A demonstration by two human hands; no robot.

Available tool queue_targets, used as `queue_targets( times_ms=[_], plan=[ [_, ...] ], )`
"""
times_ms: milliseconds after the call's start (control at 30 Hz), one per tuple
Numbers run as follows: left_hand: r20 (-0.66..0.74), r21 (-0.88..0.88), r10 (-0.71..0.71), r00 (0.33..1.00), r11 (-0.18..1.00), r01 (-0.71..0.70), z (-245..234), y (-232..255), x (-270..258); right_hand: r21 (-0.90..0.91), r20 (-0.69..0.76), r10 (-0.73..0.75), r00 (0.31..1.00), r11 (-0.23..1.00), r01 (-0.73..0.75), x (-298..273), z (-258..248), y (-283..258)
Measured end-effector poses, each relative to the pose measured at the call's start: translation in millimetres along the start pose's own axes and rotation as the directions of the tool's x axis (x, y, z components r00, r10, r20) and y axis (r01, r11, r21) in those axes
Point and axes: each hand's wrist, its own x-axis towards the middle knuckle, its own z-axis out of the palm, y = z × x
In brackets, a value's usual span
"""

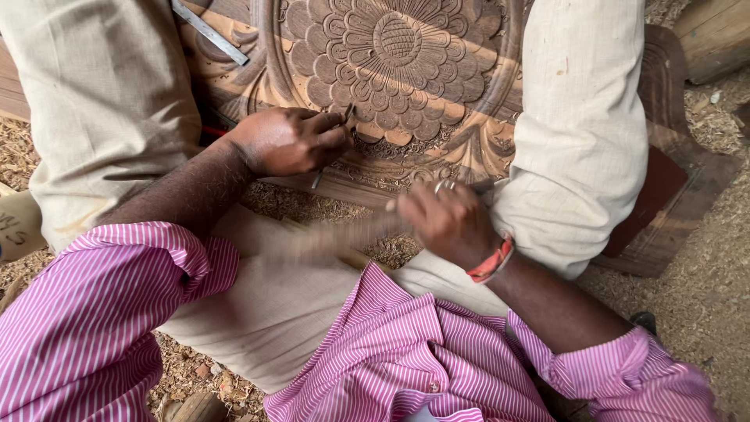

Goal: The person is carving a floral design into a wooden panel using a chisel and a wooden mallet. They repeatedly strike the chisel to shape the wood and occasionally brush away wood shavings.

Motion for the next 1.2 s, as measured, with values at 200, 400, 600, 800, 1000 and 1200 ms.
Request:
queue_targets(
  times_ms=[200,400,600,800,1000,1200],
  plan=[
    [0.042,0.026,-0.060,0.997,0.998,0.058,2,9,-9,0.054,-0.065,0.019,0.998,0.998,-0.015,-2,-1,-11],
    [0.062,0.123,-0.029,0.998,0.992,0.021,2,0,-4,0.073,0.078,0.187,0.979,0.979,-0.192,0,6,-9],
    [-0.004,0.041,-0.108,0.994,0.993,0.108,4,-1,-2,0.052,-0.024,-0.014,1.000,0.999,0.016,-8,9,-5],
    [-0.064,0.065,-0.091,0.994,0.993,0.095,3,-1,-4,0.077,0.052,0.182,0.982,0.980,-0.186,0,15,-1],
    [-0.084,-0.071,-0.110,0.990,0.992,0.104,-2,0,2,0.126,-0.039,0.080,0.996,0.989,-0.074,0,4,-2],
    [-0.114,-0.094,-0.143,0.983,0.987,0.133,0,5,-3,0.155,-0.007,0.142,0.990,0.978,-0.139,2,2,-1]
  ],
)
